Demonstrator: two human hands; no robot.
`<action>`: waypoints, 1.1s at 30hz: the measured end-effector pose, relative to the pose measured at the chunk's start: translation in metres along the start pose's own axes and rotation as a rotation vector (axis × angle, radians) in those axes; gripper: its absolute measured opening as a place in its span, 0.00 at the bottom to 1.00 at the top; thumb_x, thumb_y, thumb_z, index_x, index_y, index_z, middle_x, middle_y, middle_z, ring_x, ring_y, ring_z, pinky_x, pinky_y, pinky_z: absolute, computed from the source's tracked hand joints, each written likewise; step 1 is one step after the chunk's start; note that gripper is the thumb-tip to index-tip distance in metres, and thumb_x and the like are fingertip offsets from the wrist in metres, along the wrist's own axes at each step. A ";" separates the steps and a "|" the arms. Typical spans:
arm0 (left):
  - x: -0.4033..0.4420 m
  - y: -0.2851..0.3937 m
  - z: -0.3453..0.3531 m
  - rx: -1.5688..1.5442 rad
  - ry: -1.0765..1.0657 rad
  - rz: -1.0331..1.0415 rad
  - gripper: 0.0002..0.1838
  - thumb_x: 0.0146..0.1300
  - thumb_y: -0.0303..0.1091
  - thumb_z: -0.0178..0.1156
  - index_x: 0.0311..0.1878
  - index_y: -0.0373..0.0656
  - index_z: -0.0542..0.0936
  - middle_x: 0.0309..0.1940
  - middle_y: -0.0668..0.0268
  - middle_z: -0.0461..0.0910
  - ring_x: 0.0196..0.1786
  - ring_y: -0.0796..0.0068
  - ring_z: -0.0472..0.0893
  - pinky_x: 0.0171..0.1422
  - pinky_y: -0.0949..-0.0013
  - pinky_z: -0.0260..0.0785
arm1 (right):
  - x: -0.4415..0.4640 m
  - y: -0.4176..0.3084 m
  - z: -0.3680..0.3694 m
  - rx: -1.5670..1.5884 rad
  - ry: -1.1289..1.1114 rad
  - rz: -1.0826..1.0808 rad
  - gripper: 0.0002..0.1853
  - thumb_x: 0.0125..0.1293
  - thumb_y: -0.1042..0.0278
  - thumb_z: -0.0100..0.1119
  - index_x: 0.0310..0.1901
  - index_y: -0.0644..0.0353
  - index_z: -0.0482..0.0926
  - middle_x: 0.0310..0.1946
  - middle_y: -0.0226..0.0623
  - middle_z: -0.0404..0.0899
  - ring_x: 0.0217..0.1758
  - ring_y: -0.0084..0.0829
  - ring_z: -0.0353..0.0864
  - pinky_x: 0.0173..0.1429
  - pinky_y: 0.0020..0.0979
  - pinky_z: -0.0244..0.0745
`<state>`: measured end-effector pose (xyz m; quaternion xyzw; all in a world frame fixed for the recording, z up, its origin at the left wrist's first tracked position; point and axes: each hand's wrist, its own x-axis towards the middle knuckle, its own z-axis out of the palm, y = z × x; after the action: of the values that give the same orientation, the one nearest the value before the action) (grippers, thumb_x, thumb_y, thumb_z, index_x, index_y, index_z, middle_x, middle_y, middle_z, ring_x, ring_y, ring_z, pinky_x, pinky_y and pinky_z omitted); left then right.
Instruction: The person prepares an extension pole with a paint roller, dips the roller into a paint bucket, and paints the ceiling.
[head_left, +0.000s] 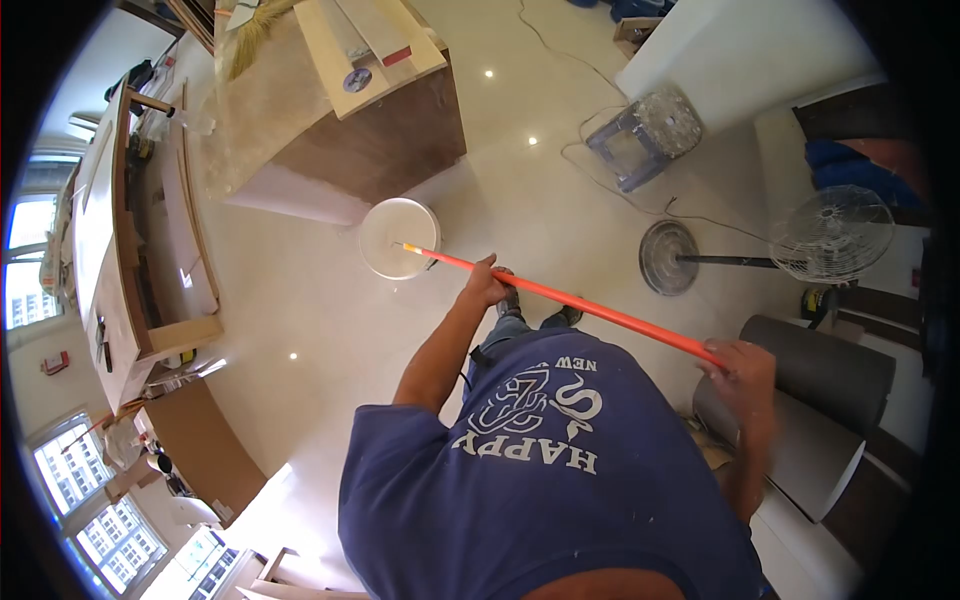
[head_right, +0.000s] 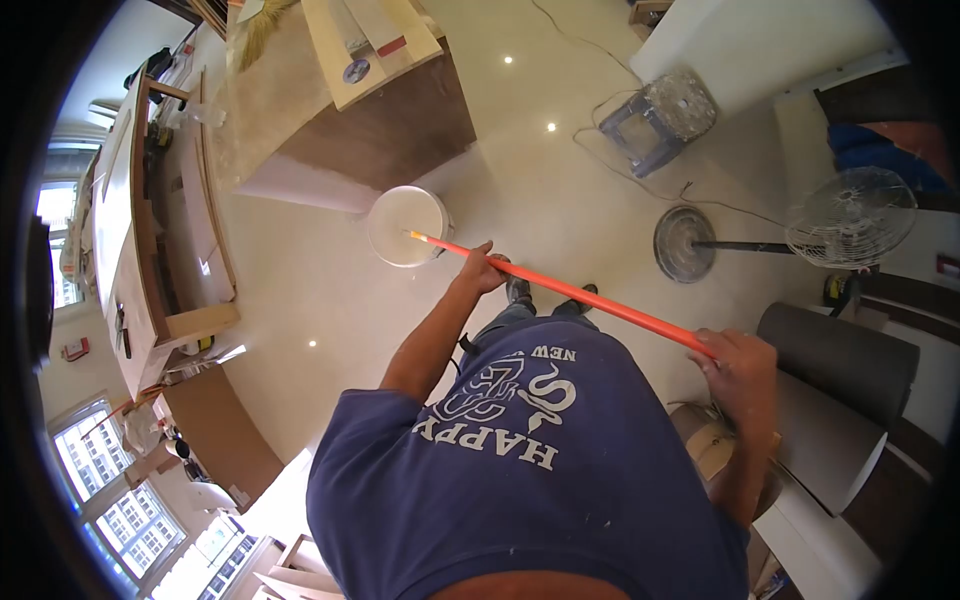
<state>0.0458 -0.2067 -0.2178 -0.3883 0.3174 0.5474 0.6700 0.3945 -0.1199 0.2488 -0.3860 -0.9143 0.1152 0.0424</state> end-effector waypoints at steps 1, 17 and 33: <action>0.004 0.001 -0.003 0.042 0.020 -0.010 0.23 0.80 0.52 0.48 0.33 0.43 0.67 0.21 0.66 0.67 0.31 0.64 0.71 0.52 0.50 0.73 | -0.002 -0.001 0.000 -0.023 -0.021 0.024 0.17 0.44 0.68 0.81 0.39 0.55 0.88 0.30 0.39 0.85 0.31 0.42 0.84 0.36 0.39 0.76; 0.007 -0.025 0.009 0.130 -0.076 -0.227 0.23 0.77 0.50 0.53 0.41 0.34 0.69 0.36 0.52 0.75 0.44 0.55 0.77 0.58 0.50 0.75 | -0.053 0.085 0.009 0.004 0.202 0.311 0.20 0.37 0.49 0.83 0.20 0.58 0.86 0.17 0.41 0.80 0.22 0.44 0.82 0.30 0.41 0.72; -0.003 -0.031 0.024 0.078 -0.037 -0.293 0.23 0.76 0.46 0.56 0.53 0.32 0.67 0.49 0.48 0.75 0.52 0.52 0.78 0.66 0.44 0.73 | -0.065 0.115 0.028 -0.129 0.560 0.411 0.18 0.40 0.59 0.82 0.15 0.58 0.80 0.16 0.41 0.77 0.19 0.46 0.77 0.26 0.44 0.67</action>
<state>0.0753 -0.1906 -0.1983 -0.3938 0.2660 0.4380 0.7631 0.5147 -0.0936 0.1943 -0.5806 -0.7757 -0.0471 0.2428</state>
